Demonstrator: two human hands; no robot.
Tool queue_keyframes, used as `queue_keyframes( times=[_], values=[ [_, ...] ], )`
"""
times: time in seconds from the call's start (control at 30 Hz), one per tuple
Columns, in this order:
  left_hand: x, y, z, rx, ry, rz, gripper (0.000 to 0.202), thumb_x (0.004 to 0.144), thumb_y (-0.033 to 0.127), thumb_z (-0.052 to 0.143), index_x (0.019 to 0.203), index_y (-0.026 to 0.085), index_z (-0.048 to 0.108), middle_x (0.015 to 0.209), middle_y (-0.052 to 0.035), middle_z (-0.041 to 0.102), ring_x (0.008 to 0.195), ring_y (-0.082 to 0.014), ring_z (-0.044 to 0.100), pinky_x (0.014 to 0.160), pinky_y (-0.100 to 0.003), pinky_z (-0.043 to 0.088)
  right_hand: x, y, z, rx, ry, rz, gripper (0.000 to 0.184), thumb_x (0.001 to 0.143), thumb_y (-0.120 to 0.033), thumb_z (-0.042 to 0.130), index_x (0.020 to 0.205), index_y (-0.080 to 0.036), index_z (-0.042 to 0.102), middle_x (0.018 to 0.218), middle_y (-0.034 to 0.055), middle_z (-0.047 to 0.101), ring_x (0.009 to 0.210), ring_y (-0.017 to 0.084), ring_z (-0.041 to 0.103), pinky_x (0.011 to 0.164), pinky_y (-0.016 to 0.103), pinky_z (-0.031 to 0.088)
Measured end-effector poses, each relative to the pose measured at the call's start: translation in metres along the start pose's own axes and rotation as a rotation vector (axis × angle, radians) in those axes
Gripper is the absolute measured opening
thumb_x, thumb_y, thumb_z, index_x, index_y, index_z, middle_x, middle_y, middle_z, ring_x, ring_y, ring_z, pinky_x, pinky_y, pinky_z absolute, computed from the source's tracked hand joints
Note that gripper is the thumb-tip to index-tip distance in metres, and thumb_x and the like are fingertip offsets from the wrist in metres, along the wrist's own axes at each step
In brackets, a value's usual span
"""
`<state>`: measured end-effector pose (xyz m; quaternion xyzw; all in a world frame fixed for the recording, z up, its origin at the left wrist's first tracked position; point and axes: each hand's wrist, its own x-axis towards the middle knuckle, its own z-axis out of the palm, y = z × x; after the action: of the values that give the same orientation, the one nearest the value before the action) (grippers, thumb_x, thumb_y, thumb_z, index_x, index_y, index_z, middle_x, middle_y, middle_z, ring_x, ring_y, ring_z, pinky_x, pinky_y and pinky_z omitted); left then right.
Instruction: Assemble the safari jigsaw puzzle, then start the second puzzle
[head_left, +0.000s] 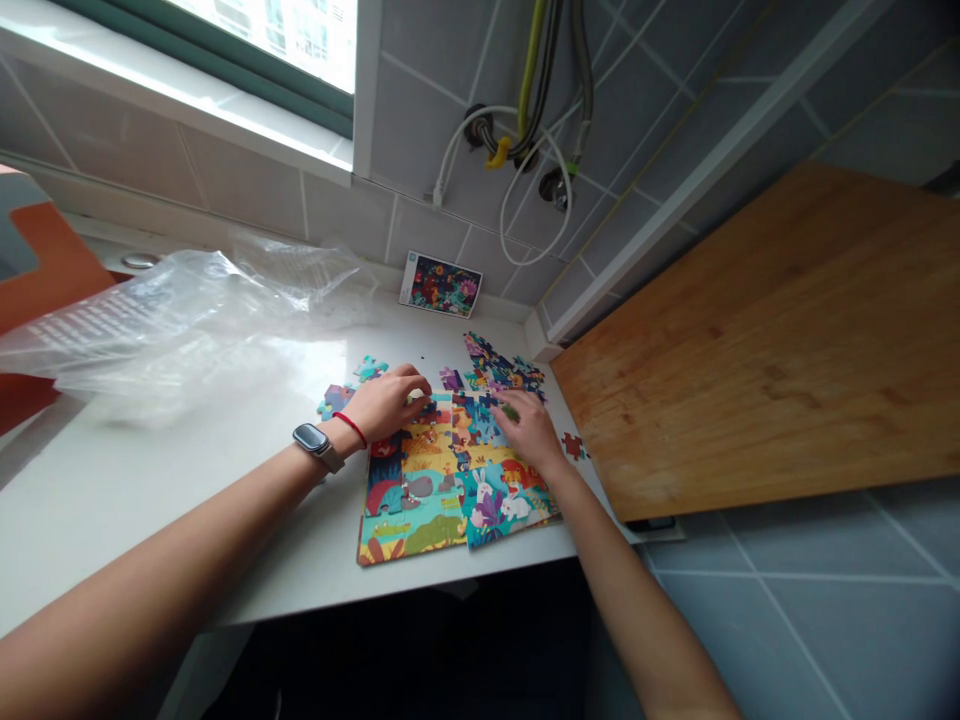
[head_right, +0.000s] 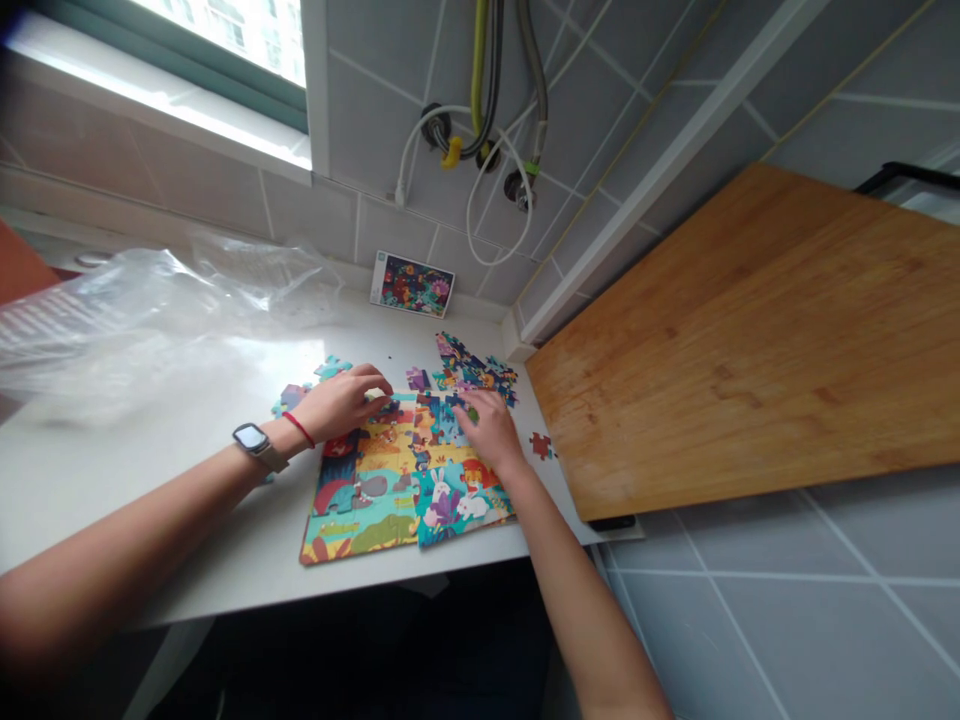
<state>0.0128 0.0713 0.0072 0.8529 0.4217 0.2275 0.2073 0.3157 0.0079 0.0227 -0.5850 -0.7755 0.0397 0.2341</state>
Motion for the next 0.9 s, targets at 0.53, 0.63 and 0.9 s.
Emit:
queue_keyframes(
  times=[0.53,0.63,0.9],
  values=[
    [-0.002,0.005,-0.002,0.093,-0.060,0.003,0.028,0.100,0.040,0.053,0.110,0.023,0.072,0.122,-0.0090,0.068,0.089,-0.0216,0.070,0.078,-0.032,0.052,0.008,0.037,-0.011,-0.017,0.137,0.135,0.051,0.085,-0.026,0.075,0.135,-0.019,0.071,0.135,0.0148,0.071,0.127,0.032,0.064,0.116,0.052,0.047],
    [-0.001,0.004,-0.003,0.090,-0.068,0.008,0.027,0.099,0.040,0.054,0.110,0.023,0.073,0.121,-0.0090,0.069,0.090,-0.0224,0.070,0.079,-0.033,0.053,0.005,0.012,-0.019,0.084,0.051,0.014,0.056,0.088,-0.026,0.075,0.143,-0.024,0.066,0.141,0.0113,0.068,0.132,0.029,0.062,0.118,0.049,0.046],
    [0.000,-0.001,0.000,0.071,-0.070,0.025,0.033,0.100,0.044,0.051,0.111,0.023,0.073,0.117,-0.0089,0.071,0.094,-0.0240,0.071,0.080,-0.033,0.053,-0.017,-0.052,0.001,0.214,-0.133,-0.173,0.058,0.090,-0.023,0.075,0.146,-0.030,0.062,0.142,0.0077,0.068,0.132,0.024,0.062,0.118,0.047,0.046]
  ],
)
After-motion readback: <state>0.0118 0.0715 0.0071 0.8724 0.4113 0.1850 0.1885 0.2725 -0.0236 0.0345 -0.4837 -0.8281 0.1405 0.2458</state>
